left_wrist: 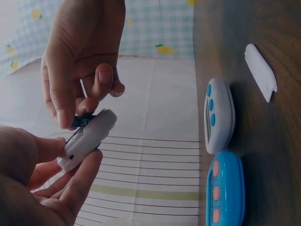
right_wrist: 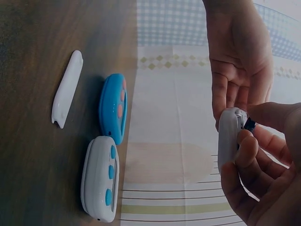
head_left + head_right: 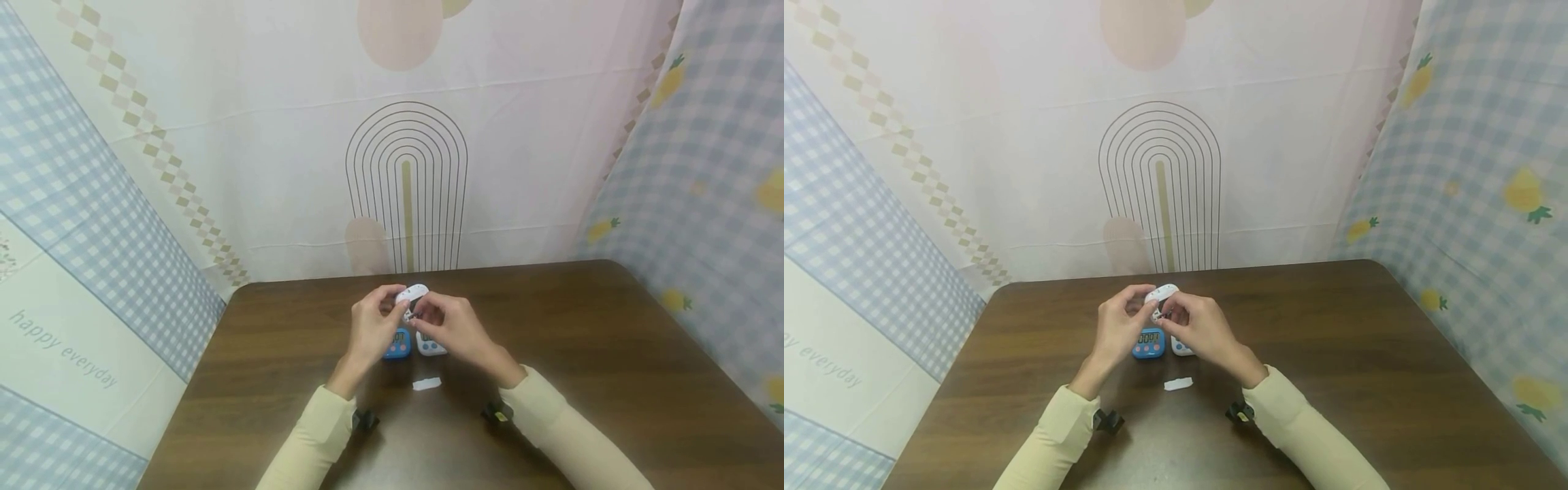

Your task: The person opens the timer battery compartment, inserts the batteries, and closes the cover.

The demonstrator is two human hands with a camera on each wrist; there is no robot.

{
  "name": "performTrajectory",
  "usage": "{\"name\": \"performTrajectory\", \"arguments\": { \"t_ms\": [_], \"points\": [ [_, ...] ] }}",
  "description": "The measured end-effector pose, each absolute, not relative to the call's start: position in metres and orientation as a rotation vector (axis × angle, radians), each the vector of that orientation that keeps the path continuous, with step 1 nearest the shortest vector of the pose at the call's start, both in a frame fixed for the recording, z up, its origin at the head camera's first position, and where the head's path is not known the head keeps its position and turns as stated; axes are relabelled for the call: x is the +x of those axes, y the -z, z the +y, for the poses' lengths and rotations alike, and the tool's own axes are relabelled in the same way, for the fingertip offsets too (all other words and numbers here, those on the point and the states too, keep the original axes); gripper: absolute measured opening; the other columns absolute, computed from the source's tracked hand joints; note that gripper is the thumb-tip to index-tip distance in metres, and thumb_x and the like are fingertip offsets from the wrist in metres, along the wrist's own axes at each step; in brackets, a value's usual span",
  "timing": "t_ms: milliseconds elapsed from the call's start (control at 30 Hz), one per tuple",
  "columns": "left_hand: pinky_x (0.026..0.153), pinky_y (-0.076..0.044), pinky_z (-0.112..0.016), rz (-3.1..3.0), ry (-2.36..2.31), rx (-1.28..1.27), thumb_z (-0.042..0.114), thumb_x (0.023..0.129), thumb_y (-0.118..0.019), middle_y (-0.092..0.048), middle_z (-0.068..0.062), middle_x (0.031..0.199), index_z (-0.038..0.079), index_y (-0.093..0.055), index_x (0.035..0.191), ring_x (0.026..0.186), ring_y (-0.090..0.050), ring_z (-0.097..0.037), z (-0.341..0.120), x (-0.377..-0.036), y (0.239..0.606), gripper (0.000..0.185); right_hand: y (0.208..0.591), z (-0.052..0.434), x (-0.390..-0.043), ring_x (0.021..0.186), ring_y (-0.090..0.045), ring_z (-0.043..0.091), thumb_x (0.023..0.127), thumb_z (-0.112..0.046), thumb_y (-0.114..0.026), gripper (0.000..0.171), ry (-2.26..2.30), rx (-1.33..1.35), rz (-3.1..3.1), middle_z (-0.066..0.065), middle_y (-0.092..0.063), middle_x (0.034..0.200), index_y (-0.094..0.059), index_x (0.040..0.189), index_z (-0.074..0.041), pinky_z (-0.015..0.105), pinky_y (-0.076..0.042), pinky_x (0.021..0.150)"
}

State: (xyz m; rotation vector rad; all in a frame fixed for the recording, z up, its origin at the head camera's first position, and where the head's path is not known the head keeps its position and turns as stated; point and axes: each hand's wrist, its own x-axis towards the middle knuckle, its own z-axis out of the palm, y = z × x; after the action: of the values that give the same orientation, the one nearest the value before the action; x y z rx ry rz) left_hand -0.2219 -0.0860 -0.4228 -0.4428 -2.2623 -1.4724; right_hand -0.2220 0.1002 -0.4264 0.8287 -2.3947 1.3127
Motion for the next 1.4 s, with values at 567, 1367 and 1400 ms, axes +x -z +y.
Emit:
{"name": "performTrajectory", "arguments": {
  "t_ms": [567, 1367, 1400],
  "points": [
    [0.072, -0.066, -0.033, -2.271, 1.481, -0.450, 0.000, 0.094, -0.078, -0.078, -0.016, 0.103, 0.001, -0.075, 0.116, 0.081, -0.077, -0.029, -0.0854, -0.2213, 0.4229, 0.022, 0.4307, 0.0978, -0.2219, 0.065, -0.059, 0.007, 0.086, -0.006, -0.088, 0.017, -1.257, 0.833, -2.372, -0.003, -0.067, 0.076, -0.072, 0.092, -0.009, 0.023, -0.055, 0.058],
    [0.076, -0.066, -0.032, -2.293, 1.441, -0.445, 0.004, 0.095, -0.079, -0.079, -0.014, 0.109, 0.002, -0.075, 0.117, 0.085, -0.078, -0.022, -0.0856, -0.2213, 0.4223, 0.022, 0.4339, 0.0950, -0.2223, 0.063, -0.055, 0.010, 0.078, -0.006, -0.094, 0.048, -1.334, 0.696, -2.352, 0.001, -0.061, 0.076, -0.062, 0.113, -0.005, 0.022, -0.050, 0.054],
    [0.076, -0.065, -0.032, -2.292, 1.443, -0.444, 0.004, 0.095, -0.079, -0.079, -0.014, 0.109, 0.002, -0.075, 0.117, 0.085, -0.078, -0.022, -0.0856, -0.2212, 0.4226, 0.022, 0.4341, 0.0946, -0.2223, 0.063, -0.056, 0.011, 0.077, -0.006, -0.095, 0.052, -1.345, 0.683, -2.351, 0.001, -0.060, 0.077, -0.061, 0.117, -0.006, 0.022, -0.050, 0.054]
  ]
}}
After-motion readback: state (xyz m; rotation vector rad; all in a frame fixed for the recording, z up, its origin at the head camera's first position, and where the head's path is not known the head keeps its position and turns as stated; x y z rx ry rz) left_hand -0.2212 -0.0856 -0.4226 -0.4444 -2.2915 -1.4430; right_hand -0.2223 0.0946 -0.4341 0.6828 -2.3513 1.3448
